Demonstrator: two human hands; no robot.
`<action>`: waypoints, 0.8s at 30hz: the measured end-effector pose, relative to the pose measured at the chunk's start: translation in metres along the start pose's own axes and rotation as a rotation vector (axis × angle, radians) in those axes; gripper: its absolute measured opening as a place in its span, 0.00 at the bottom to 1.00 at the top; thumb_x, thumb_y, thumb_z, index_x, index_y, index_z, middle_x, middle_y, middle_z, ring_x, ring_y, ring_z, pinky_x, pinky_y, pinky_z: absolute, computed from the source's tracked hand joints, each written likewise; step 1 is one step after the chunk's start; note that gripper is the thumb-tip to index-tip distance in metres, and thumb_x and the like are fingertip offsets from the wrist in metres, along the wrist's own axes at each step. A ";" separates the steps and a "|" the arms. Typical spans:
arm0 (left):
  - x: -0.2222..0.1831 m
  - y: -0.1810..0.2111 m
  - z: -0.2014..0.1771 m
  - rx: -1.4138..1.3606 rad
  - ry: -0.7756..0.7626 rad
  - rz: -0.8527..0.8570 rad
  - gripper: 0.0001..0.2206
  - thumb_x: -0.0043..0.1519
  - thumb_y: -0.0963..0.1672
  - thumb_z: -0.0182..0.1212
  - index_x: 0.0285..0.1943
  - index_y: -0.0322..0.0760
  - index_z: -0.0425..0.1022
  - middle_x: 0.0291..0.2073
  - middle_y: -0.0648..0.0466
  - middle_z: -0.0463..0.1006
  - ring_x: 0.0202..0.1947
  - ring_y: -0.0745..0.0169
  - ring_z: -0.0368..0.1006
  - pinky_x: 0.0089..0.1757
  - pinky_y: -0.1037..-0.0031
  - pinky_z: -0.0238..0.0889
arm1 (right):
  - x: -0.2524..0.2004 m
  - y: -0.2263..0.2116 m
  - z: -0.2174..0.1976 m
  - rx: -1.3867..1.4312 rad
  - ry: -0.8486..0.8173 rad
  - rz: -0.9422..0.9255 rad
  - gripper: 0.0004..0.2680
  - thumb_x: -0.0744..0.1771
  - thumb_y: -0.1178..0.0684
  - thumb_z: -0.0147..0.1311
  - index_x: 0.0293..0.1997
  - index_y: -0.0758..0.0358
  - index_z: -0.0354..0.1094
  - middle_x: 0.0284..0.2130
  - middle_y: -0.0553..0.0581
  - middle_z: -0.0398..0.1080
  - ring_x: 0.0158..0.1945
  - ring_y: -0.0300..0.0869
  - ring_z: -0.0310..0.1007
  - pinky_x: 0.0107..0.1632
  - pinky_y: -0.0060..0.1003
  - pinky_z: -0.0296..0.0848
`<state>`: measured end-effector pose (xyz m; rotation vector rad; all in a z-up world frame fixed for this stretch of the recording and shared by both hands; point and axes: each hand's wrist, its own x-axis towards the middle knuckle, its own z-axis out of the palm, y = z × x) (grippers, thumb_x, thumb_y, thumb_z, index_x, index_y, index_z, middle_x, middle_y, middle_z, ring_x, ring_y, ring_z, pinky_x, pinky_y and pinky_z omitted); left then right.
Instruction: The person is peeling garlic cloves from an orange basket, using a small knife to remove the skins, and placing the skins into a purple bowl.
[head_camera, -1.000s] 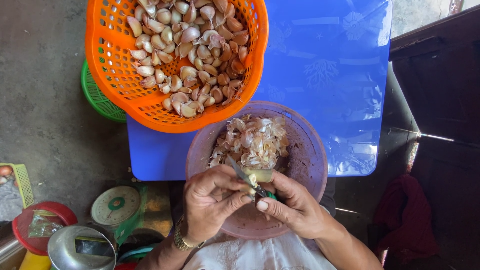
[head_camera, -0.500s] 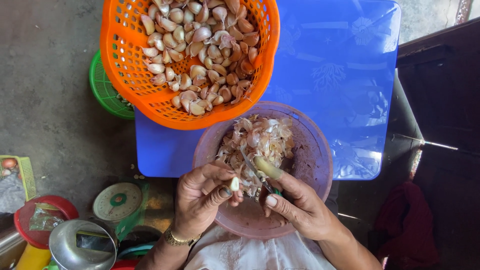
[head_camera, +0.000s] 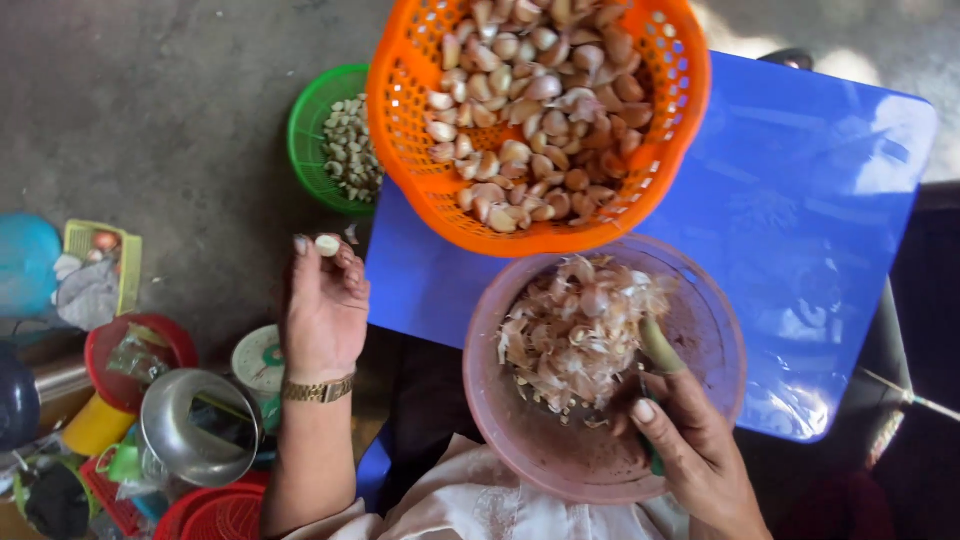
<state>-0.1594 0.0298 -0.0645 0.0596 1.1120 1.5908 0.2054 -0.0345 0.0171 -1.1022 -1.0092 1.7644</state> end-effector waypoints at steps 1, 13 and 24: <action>-0.003 0.001 -0.002 -0.008 0.012 0.013 0.14 0.64 0.52 0.64 0.42 0.41 0.76 0.30 0.58 0.74 0.27 0.73 0.66 0.30 0.86 0.58 | 0.000 0.002 -0.001 -0.003 -0.018 0.004 0.27 0.70 0.53 0.46 0.80 0.61 0.36 0.29 0.59 0.68 0.27 0.36 0.62 0.27 0.25 0.66; 0.014 0.015 -0.023 0.254 -0.050 0.289 0.06 0.69 0.45 0.59 0.44 0.39 0.76 0.29 0.55 0.75 0.25 0.69 0.67 0.27 0.79 0.57 | 0.005 0.009 0.004 -0.002 0.042 0.004 0.27 0.69 0.54 0.49 0.80 0.57 0.42 0.26 0.60 0.67 0.26 0.38 0.60 0.24 0.26 0.62; 0.054 0.040 0.012 0.775 -0.071 0.726 0.04 0.70 0.38 0.54 0.48 0.34 0.74 0.25 0.61 0.67 0.23 0.78 0.56 0.28 0.81 0.49 | 0.000 0.012 -0.004 0.026 0.085 -0.009 0.27 0.69 0.55 0.50 0.79 0.55 0.45 0.26 0.60 0.66 0.27 0.40 0.62 0.24 0.28 0.63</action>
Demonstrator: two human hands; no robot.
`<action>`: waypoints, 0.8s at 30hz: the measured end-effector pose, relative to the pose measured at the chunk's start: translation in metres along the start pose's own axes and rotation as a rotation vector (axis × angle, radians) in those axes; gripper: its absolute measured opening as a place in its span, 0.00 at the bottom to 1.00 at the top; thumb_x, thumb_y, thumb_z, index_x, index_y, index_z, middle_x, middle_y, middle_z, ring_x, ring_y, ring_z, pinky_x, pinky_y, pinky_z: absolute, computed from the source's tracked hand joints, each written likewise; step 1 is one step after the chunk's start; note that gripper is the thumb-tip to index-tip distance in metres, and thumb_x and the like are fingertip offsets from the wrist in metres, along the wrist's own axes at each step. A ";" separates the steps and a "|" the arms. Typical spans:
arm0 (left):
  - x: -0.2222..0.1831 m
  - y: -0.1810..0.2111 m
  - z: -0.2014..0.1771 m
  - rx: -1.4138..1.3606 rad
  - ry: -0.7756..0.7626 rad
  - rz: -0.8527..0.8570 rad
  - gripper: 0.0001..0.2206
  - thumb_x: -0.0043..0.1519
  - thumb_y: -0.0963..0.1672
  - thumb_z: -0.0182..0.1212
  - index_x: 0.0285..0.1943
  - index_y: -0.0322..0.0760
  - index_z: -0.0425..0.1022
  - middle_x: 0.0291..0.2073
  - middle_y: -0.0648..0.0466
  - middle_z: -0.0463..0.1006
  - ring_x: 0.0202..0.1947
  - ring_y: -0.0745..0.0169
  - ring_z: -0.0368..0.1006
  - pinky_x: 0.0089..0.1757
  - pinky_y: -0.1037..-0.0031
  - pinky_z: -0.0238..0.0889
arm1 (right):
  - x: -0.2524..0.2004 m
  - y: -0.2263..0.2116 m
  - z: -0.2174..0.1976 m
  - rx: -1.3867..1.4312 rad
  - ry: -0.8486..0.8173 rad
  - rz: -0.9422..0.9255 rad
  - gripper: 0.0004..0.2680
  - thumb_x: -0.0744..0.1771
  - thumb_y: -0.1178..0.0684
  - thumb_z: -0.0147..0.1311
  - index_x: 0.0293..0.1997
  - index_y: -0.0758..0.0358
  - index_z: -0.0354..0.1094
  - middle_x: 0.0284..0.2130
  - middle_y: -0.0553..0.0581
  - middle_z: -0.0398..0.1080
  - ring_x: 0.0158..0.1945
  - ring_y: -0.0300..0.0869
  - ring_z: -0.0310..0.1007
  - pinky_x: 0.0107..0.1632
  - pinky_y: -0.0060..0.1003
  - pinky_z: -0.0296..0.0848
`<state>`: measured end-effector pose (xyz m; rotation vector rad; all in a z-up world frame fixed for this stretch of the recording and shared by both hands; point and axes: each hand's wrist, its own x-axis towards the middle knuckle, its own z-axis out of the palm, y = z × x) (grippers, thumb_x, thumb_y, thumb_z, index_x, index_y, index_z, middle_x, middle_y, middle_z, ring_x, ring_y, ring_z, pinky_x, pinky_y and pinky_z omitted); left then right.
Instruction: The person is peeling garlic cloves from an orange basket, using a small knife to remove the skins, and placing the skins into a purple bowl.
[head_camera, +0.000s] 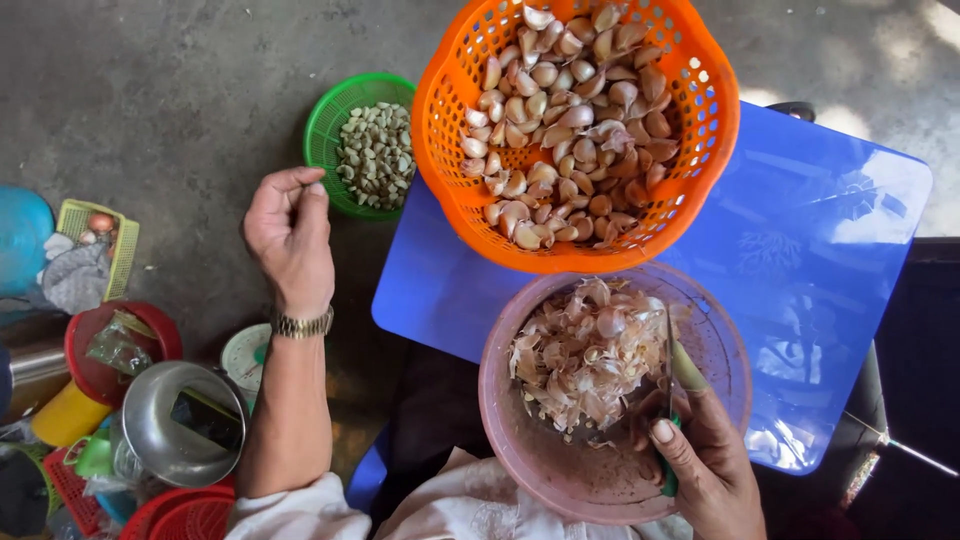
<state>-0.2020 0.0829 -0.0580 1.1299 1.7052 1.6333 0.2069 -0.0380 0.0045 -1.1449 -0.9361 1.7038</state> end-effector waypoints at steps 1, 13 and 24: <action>-0.006 0.023 0.011 -0.006 -0.010 -0.001 0.04 0.70 0.38 0.54 0.48 0.34 0.74 0.25 0.61 0.67 0.23 0.78 0.56 0.28 0.81 0.49 | 0.002 -0.005 0.005 -0.001 0.011 -0.003 0.27 0.69 0.55 0.50 0.79 0.55 0.45 0.26 0.60 0.66 0.27 0.40 0.62 0.24 0.28 0.63; 0.002 0.066 0.178 0.593 -0.983 0.605 0.12 0.56 0.31 0.63 0.23 0.32 0.67 0.69 0.28 0.64 0.24 0.68 0.75 0.22 0.84 0.75 | -0.001 -0.004 -0.003 -0.015 -0.027 -0.008 0.28 0.69 0.53 0.53 0.79 0.63 0.41 0.28 0.59 0.68 0.25 0.36 0.61 0.23 0.26 0.65; 0.021 0.041 0.191 0.875 -1.040 0.501 0.14 0.56 0.27 0.50 0.30 0.29 0.77 0.52 0.46 0.83 0.41 0.57 0.78 0.40 0.75 0.80 | -0.001 -0.012 -0.011 -0.019 -0.054 -0.002 0.29 0.70 0.52 0.50 0.80 0.56 0.34 0.30 0.60 0.67 0.32 0.39 0.69 0.24 0.27 0.66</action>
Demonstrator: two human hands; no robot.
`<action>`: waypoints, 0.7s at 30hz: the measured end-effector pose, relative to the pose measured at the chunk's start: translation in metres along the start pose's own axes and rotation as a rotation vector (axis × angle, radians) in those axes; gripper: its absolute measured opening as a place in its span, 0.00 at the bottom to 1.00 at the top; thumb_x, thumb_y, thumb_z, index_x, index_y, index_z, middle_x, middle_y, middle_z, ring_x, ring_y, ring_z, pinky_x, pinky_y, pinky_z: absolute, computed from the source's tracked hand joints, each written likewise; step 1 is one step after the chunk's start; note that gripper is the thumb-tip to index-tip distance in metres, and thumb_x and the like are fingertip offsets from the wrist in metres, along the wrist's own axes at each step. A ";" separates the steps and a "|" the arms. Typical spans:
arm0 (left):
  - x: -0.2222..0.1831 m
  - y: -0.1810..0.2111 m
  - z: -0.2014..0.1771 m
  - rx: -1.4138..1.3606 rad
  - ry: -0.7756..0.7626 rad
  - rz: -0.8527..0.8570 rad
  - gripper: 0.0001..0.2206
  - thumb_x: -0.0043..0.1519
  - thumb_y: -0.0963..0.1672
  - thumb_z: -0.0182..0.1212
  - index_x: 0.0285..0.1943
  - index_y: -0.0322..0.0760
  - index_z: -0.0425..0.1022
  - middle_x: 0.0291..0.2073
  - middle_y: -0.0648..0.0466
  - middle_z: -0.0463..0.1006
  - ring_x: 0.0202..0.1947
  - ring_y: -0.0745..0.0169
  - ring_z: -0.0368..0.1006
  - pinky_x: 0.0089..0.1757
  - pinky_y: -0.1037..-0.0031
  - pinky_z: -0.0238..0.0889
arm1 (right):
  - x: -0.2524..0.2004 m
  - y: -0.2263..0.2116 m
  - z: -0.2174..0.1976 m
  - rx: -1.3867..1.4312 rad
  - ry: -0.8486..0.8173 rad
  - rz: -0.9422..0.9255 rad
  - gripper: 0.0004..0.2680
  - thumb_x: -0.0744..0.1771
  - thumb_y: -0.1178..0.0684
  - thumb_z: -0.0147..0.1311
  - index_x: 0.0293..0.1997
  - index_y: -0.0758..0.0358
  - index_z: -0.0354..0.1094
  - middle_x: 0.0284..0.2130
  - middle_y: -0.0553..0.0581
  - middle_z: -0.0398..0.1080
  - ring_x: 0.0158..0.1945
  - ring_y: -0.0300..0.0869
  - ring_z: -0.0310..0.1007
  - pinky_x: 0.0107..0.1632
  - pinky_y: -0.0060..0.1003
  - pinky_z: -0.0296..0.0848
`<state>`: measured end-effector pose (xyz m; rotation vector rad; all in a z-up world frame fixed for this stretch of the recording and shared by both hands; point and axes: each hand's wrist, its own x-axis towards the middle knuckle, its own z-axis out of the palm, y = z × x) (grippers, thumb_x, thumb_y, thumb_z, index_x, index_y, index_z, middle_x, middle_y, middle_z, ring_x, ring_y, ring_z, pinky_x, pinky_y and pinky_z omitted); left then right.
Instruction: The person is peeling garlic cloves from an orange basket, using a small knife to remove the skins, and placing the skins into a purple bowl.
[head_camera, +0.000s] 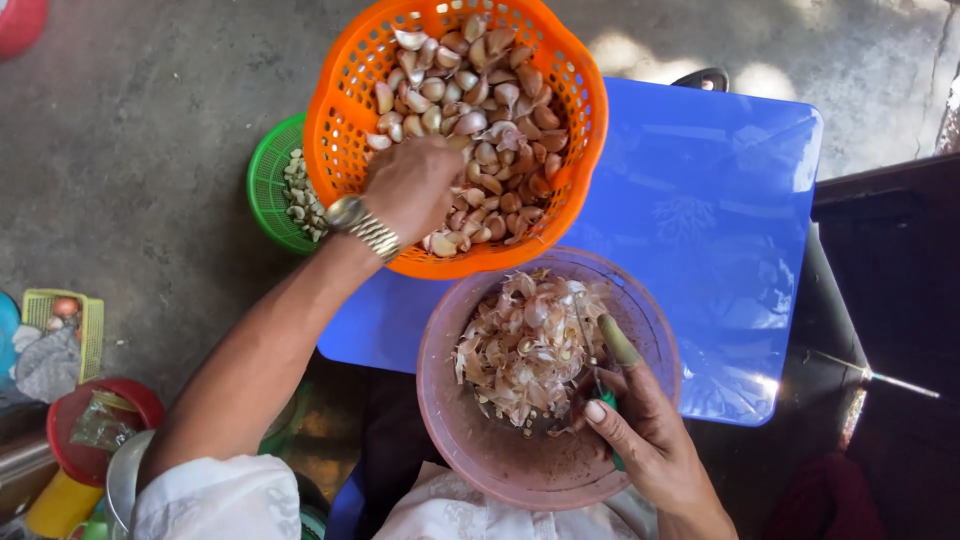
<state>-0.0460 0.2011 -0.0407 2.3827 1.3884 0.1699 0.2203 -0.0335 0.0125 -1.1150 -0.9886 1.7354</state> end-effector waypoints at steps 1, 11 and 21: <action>-0.005 0.002 -0.007 0.000 -0.007 0.010 0.14 0.56 0.27 0.50 0.30 0.29 0.77 0.52 0.46 0.83 0.41 0.57 0.78 0.40 0.75 0.80 | 0.000 0.000 0.000 0.005 0.012 -0.001 0.29 0.70 0.52 0.50 0.80 0.56 0.34 0.30 0.60 0.67 0.32 0.39 0.69 0.24 0.27 0.66; -0.004 -0.011 0.015 0.136 -0.063 -0.036 0.10 0.59 0.31 0.59 0.38 0.35 0.78 0.28 0.53 0.73 0.30 0.59 0.73 0.35 0.70 0.76 | 0.000 0.004 0.005 -0.075 -0.046 0.007 0.26 0.68 0.54 0.52 0.76 0.63 0.44 0.76 0.58 0.45 0.47 0.37 0.67 0.40 0.31 0.78; 0.011 -0.008 0.014 0.157 -0.173 -0.039 0.10 0.57 0.42 0.72 0.41 0.34 0.75 0.42 0.48 0.77 0.44 0.54 0.75 0.46 0.63 0.77 | -0.002 -0.006 0.004 -0.032 -0.030 0.081 0.26 0.69 0.53 0.50 0.77 0.58 0.42 0.73 0.57 0.53 0.35 0.36 0.69 0.26 0.26 0.73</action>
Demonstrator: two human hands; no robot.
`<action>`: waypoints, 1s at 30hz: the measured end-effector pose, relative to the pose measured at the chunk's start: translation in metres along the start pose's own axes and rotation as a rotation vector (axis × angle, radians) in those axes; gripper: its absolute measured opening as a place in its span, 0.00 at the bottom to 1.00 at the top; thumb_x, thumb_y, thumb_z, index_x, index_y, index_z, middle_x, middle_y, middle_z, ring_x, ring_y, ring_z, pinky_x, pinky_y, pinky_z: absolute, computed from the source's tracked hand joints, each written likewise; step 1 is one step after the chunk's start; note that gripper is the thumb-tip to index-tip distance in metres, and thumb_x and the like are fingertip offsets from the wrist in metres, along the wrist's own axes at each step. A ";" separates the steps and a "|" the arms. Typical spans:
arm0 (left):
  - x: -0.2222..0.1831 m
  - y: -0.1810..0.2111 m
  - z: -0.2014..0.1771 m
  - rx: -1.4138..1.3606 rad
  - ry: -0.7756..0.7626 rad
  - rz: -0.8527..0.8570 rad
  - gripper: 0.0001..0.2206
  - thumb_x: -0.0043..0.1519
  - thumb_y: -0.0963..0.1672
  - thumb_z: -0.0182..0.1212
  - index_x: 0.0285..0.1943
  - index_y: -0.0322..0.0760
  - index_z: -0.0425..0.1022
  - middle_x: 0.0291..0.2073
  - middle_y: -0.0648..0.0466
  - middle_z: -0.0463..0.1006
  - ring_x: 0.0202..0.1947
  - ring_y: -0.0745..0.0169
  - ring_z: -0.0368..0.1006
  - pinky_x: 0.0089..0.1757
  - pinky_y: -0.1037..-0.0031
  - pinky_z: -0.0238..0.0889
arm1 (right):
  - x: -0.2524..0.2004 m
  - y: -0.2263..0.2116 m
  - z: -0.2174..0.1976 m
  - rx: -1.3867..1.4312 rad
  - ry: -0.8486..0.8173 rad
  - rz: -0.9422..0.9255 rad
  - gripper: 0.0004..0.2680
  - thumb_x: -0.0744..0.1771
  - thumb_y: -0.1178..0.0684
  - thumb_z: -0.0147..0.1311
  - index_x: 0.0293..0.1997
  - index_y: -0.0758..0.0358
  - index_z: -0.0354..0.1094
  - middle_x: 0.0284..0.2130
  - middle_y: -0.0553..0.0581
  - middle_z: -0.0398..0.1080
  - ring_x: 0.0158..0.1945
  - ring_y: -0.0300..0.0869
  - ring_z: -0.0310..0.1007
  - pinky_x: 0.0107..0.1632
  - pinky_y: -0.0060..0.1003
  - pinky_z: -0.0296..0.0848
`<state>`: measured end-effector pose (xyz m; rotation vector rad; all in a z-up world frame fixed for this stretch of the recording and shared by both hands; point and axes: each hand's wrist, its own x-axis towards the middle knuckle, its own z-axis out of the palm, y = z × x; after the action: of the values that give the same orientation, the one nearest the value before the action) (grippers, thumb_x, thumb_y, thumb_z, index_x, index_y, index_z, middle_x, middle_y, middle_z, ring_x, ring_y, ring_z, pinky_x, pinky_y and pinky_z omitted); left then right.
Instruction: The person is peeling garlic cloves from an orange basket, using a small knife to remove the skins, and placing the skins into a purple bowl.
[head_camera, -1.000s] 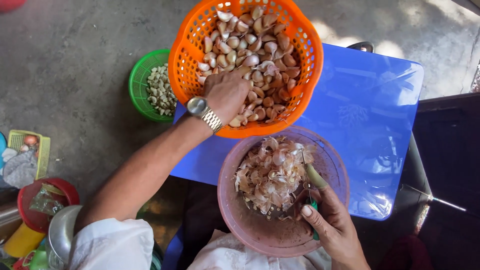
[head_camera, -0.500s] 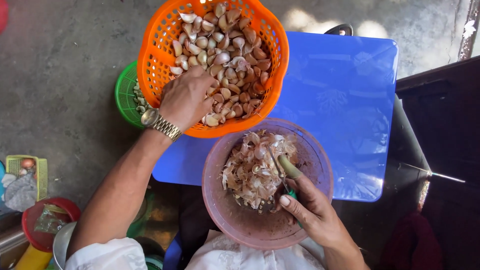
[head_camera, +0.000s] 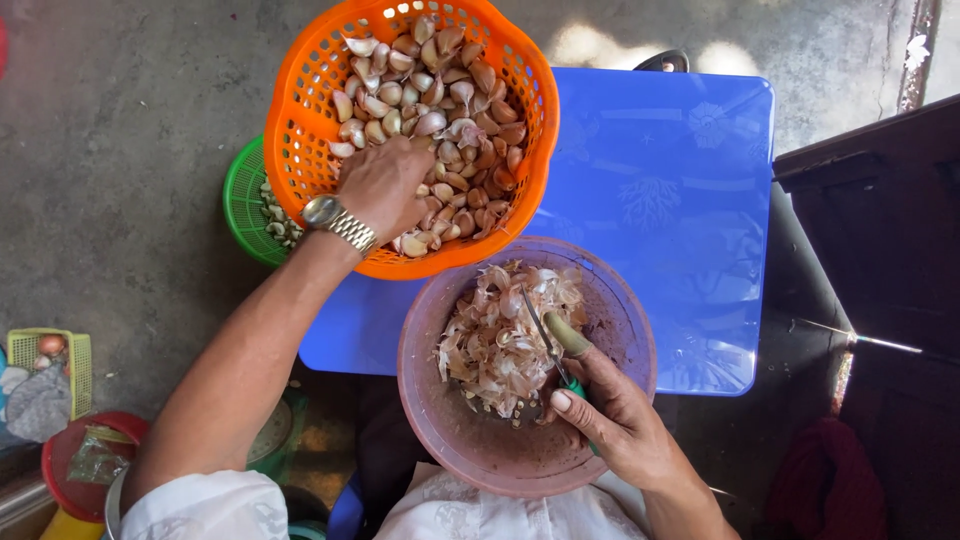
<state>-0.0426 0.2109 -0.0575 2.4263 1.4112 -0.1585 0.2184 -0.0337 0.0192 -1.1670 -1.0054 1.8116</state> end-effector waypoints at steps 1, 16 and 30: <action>-0.003 0.001 -0.006 -0.001 -0.002 0.004 0.10 0.57 0.42 0.72 0.41 0.34 0.75 0.42 0.48 0.77 0.44 0.54 0.75 0.46 0.63 0.77 | 0.000 0.003 -0.003 0.001 0.004 0.001 0.26 0.69 0.53 0.50 0.77 0.58 0.42 0.73 0.57 0.53 0.35 0.36 0.69 0.26 0.26 0.73; -0.133 0.115 -0.003 -1.968 -0.076 0.271 0.08 0.65 0.38 0.65 0.52 0.30 0.79 0.50 0.45 0.76 0.38 0.67 0.76 0.31 0.85 0.78 | -0.008 0.016 -0.001 0.138 -0.080 -0.123 0.24 0.71 0.52 0.50 0.76 0.68 0.45 0.71 0.62 0.56 0.38 0.44 0.73 0.42 0.35 0.77; -0.155 0.143 0.029 -1.919 0.230 0.057 0.11 0.58 0.36 0.71 0.47 0.29 0.75 0.48 0.48 0.68 0.30 0.57 0.79 0.31 0.73 0.85 | -0.002 0.004 0.006 -0.210 -0.129 -0.188 0.22 0.72 0.52 0.48 0.75 0.64 0.47 0.61 0.58 0.71 0.32 0.38 0.76 0.41 0.33 0.82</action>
<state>0.0041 0.0083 -0.0123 0.8037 0.7061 1.0088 0.2128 -0.0382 0.0177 -1.0473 -1.3608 1.6791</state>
